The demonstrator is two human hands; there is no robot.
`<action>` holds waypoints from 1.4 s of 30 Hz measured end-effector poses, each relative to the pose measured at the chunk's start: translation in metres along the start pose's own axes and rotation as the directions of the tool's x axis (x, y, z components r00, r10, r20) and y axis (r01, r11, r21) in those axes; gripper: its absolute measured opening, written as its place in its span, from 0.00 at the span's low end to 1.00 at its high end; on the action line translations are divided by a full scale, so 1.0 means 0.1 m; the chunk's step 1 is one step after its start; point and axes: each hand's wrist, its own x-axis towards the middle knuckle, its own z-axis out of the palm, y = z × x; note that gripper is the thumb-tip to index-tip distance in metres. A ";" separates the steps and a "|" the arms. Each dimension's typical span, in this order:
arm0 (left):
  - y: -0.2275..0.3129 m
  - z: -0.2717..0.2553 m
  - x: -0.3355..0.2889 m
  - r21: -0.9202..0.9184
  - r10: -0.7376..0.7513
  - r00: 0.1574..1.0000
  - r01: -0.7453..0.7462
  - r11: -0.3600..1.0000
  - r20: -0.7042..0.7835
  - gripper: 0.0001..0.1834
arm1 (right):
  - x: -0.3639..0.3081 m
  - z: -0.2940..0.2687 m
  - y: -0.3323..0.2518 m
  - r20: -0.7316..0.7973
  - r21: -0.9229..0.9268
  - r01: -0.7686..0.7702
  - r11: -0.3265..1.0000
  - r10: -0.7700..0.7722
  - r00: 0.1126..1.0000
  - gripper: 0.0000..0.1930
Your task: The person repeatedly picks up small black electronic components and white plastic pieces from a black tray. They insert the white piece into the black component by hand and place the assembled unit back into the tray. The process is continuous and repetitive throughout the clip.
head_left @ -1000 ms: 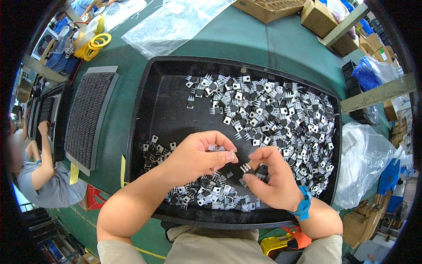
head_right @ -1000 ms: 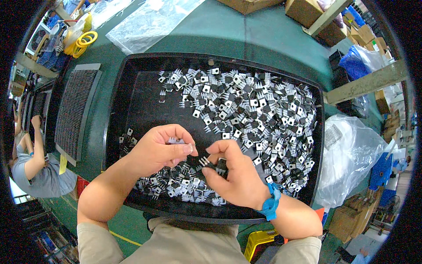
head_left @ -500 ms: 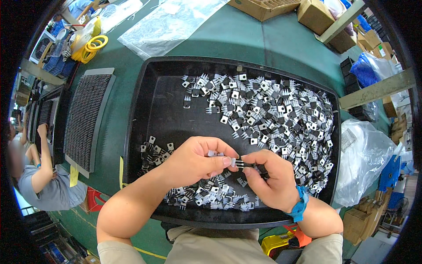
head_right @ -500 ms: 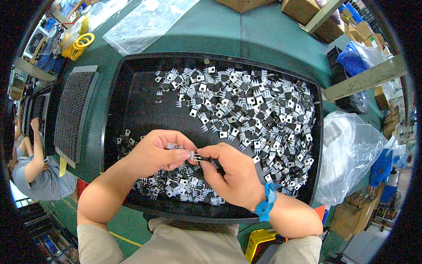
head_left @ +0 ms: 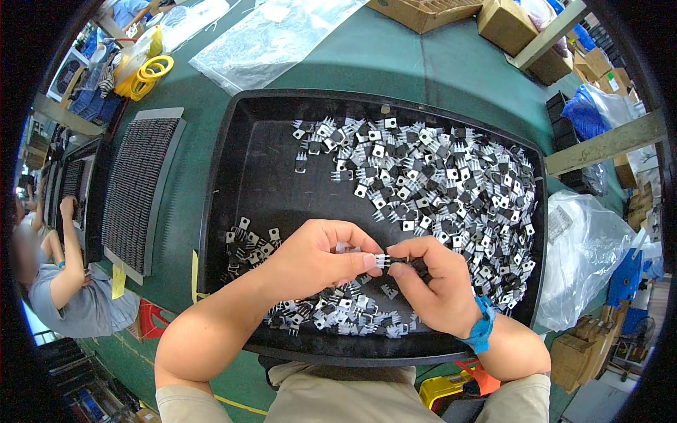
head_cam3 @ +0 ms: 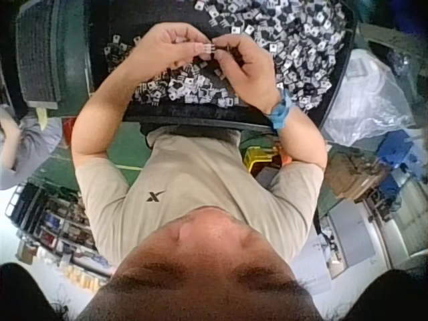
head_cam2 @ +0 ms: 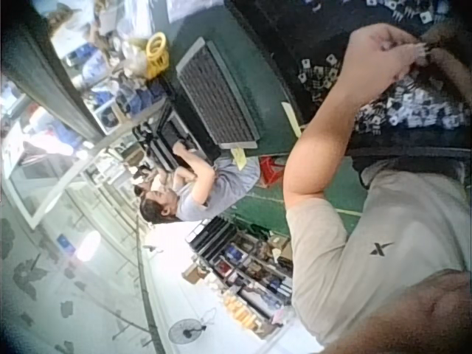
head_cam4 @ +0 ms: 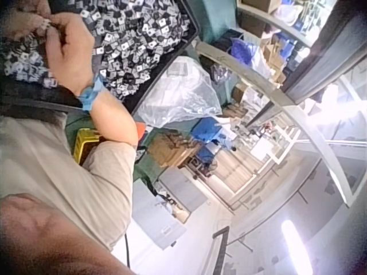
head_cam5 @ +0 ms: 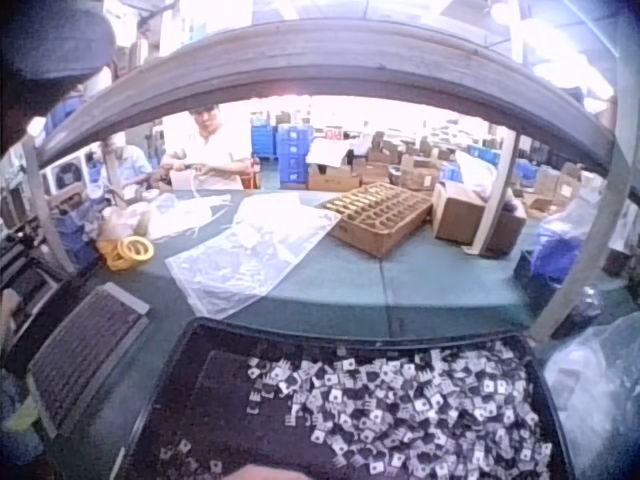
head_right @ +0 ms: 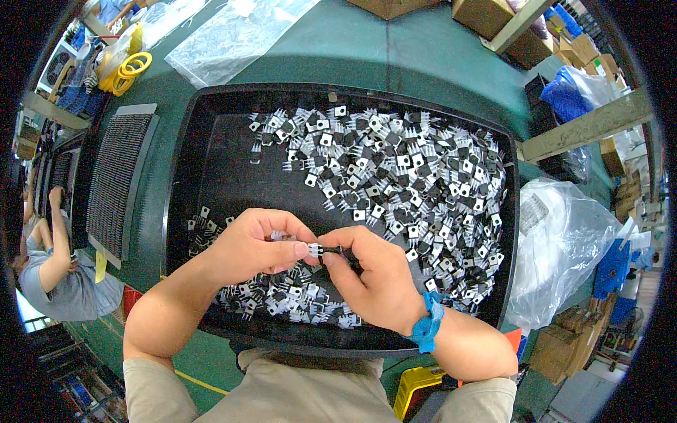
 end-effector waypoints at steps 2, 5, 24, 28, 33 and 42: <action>0.00 -0.01 0.00 0.056 -0.051 0.999 0.050 0.997 0.010 0.07 | -0.01 0.00 -0.02 0.008 -0.005 -0.057 0.998 0.057 0.998 0.09; 0.01 0.01 0.00 0.140 -0.068 0.997 0.065 0.988 0.019 0.07 | -0.01 0.03 0.05 0.037 -0.015 0.040 0.999 -0.040 0.999 0.10; -0.06 -0.09 0.05 -0.078 0.015 0.997 -0.021 0.997 -0.073 0.12 | 0.07 0.08 0.26 0.242 0.057 -0.017 0.998 0.003 0.970 0.02; -0.01 -0.05 0.05 -0.077 0.067 0.991 -0.076 0.994 -0.120 0.12 | -0.03 0.22 0.27 0.433 -0.194 0.257 0.947 -0.153 0.888 0.08; -0.07 -0.06 0.09 -0.104 0.099 0.990 -0.110 0.989 -0.102 0.12 | -0.07 0.42 0.24 0.512 -0.355 0.284 0.891 -0.069 0.856 0.08; -0.05 -0.10 0.07 -0.188 0.023 0.996 -0.040 0.981 -0.090 0.13 | 0.00 0.21 0.15 0.374 -0.016 0.212 0.977 -0.191 0.907 0.07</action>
